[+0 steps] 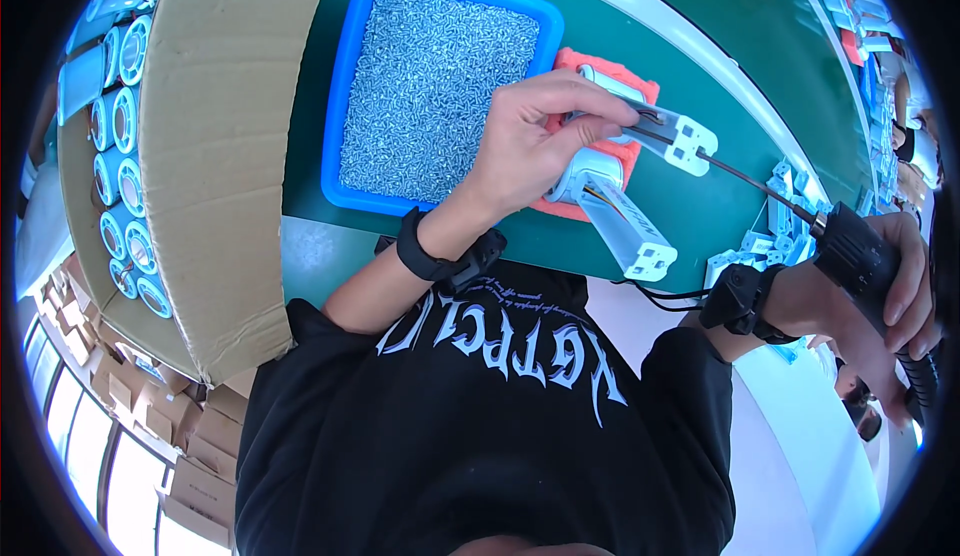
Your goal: The person fits a motor into a plastic housing, places the assembly into a red tray, and secures it with a screw using a power screwdriver. They repeat this process for a second unit before placing both completed assemblies onto the conveyor belt.
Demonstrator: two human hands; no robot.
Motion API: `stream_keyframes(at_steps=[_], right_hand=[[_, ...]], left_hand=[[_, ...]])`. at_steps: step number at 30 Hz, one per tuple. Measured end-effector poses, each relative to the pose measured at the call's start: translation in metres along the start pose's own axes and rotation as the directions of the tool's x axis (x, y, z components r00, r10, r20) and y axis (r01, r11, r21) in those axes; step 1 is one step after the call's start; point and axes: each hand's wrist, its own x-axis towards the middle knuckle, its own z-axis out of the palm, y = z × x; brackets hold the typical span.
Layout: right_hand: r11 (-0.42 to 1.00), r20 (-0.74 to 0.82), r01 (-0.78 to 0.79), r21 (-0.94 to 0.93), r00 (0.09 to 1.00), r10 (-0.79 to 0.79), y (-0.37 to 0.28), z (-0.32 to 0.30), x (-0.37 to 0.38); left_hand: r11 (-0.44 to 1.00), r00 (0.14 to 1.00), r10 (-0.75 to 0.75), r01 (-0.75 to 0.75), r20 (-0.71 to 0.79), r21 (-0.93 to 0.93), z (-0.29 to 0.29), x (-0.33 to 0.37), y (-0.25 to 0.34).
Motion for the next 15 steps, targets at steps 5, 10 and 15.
stream_keyframes(at_steps=[5, 10, 15], right_hand=[[1.0, 0.021, -0.008, 0.002, 1.0, 0.008, 0.0003, 0.0026, 0.0004], [1.0, 0.034, -0.015, -0.01, 0.999, 0.016, 0.0002, 0.0043, 0.0007], [0.908, -0.114, 0.024, -0.419, 0.99, -0.078, -0.0081, 0.0097, -0.0036]], left_hand=[[0.999, 1.0, 0.0, 0.001, 0.002, -0.051, 0.0021, -0.0027, 0.0005], [0.998, 0.998, 0.042, -0.044, 0.047, 0.042, -0.0003, -0.0008, 0.0028], [0.955, 0.979, 0.19, -0.201, 0.069, 0.216, 0.0013, 0.0026, 0.0072]])
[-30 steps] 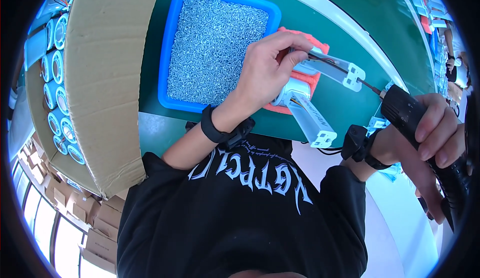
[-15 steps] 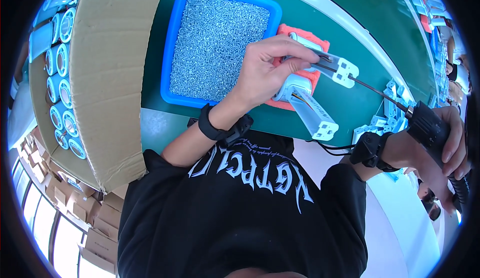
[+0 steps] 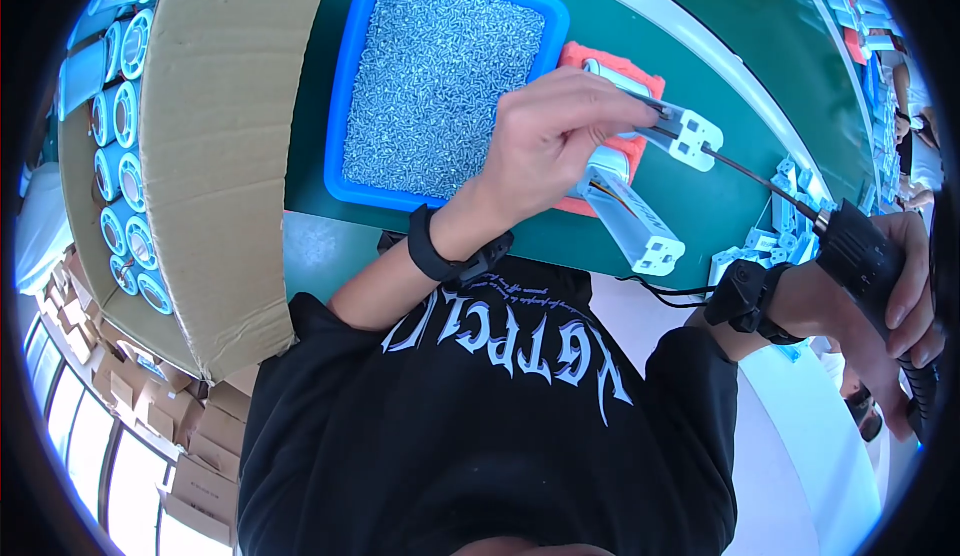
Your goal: The person fits a motor into a plastic housing, places the assembly into a red tray, and secures it with a screw using a power screwdriver. They repeat this process for a second unit before placing both completed assemblies onto the conveyor belt.
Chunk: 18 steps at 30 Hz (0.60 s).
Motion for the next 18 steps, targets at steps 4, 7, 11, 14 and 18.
stream_keyframes(at_steps=[4, 7, 11, 14, 18], right_hand=[[0.924, 0.389, -0.119, 0.365, 0.921, -0.035, 0.018, 0.011, 0.002], [0.928, 0.439, -0.146, 0.343, 0.898, -0.02, 0.024, 0.014, 0.0], [0.956, 0.449, -0.16, 0.245, 0.893, 0.035, 0.027, -0.022, -0.007], [0.966, 0.464, -0.174, 0.189, 0.883, 0.068, 0.027, -0.027, -0.007], [0.962, 0.581, -0.218, 0.163, 0.809, 0.085, 0.028, -0.024, 0.0]], left_hand=[[0.937, 0.984, 0.176, -0.179, 0.036, 0.302, -0.006, 0.004, 0.003], [0.888, 0.998, -0.01, -0.02, 0.063, 0.46, -0.007, 0.003, 0.005], [0.842, 0.983, -0.094, -0.005, 0.155, 0.539, -0.006, -0.004, -0.009], [0.857, 0.986, -0.096, 0.014, 0.133, 0.515, -0.004, -0.003, -0.011], [0.842, 0.992, -0.087, 0.024, 0.091, 0.539, 0.002, -0.003, -0.008]])
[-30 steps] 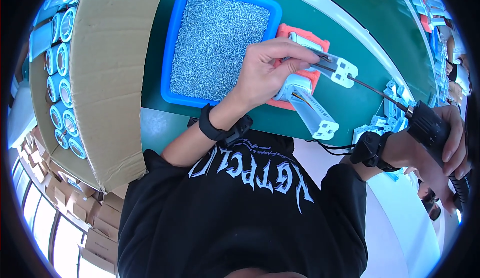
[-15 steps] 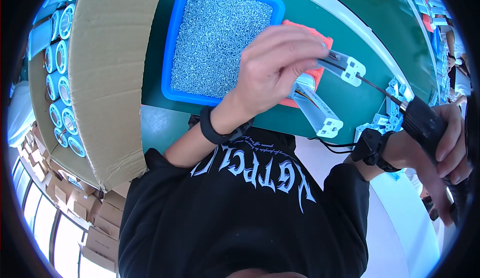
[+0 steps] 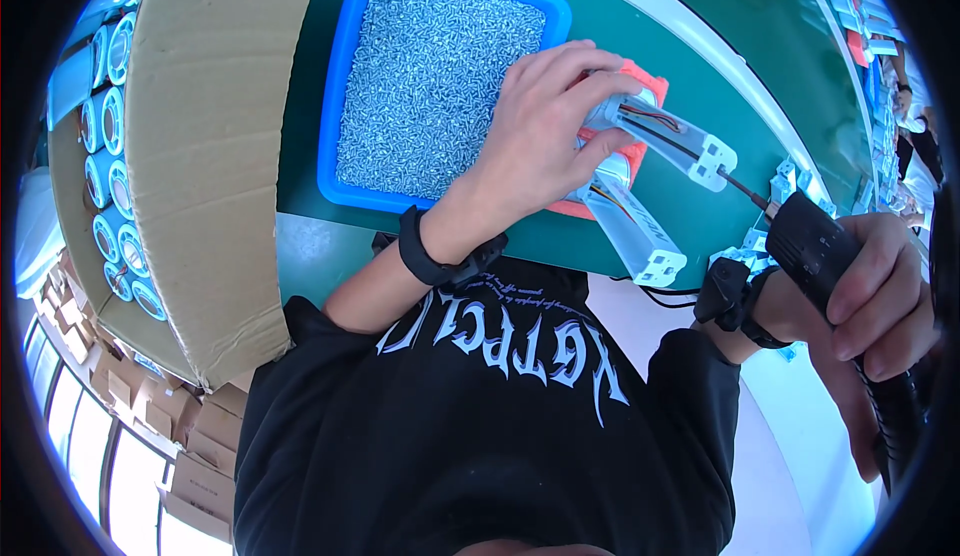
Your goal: The person fits a motor into a plastic housing, places the assembly into a red tray, and secures it with a screw using a power screwdriver. They repeat this process for a second unit before placing both completed assemblies onto the conveyor belt.
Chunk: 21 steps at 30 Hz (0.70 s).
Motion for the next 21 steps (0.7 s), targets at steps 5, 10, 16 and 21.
stream_keyframes(at_steps=[5, 10, 16, 21], right_hand=[[0.998, 0.17, -0.055, -0.002, 0.984, 0.054, 0.001, 0.001, 0.013], [0.992, 0.301, -0.129, 0.002, 0.946, 0.122, -0.003, -0.009, 0.012], [0.995, 0.293, -0.062, 0.073, 0.955, 0.038, 0.012, -0.015, 0.012], [0.987, -0.096, 0.118, 0.112, 0.99, -0.108, 0.002, 0.016, 0.017]], left_hand=[[1.0, 1.0, -0.006, 0.007, -0.024, 0.007, 0.004, -0.001, -0.002], [1.0, 1.0, -0.026, 0.027, -0.009, 0.008, 0.003, -0.003, -0.002], [0.999, 0.999, -0.028, 0.026, -0.037, -0.038, 0.005, -0.002, -0.001], [0.998, 0.997, -0.066, 0.067, 0.045, -0.018, -0.002, 0.0, 0.001]])
